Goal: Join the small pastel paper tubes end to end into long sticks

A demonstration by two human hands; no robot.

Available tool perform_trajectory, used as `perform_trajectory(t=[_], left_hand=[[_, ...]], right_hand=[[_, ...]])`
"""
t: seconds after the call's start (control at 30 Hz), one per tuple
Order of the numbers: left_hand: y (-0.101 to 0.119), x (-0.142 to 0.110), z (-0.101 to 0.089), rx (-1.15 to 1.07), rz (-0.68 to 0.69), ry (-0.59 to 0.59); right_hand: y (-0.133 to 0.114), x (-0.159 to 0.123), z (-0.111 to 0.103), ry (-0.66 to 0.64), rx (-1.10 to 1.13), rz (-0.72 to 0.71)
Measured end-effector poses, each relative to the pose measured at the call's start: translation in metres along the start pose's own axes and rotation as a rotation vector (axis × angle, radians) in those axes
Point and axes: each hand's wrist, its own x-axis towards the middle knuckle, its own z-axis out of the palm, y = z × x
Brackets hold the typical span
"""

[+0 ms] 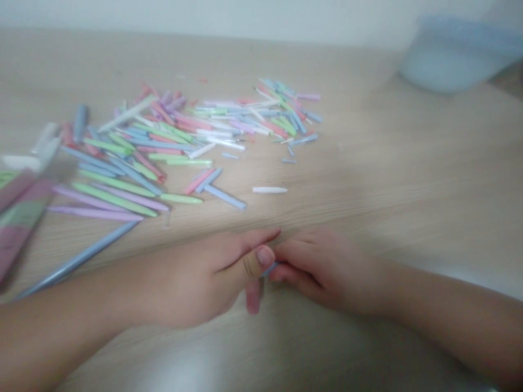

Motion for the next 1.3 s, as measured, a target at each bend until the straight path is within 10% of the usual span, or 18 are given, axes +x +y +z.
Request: perform_trajectory(t=[0.33,0.63,1.3], left_hand=[[0.007,0.002,-0.005,-0.007,0.072,-0.037],[0.005,0.0,-0.003,0.025,0.04,-0.013],[-0.002,0.003,-0.003,-0.059,0.172,-0.037]], right_hand=[[0.009,-0.012,0.006,0.243,-0.075,-0.233],[0.009,-0.009,-0.002,0.084,0.1,-0.12],[0.014,-0.016,0.003,0.268,-0.008,-0.221]])
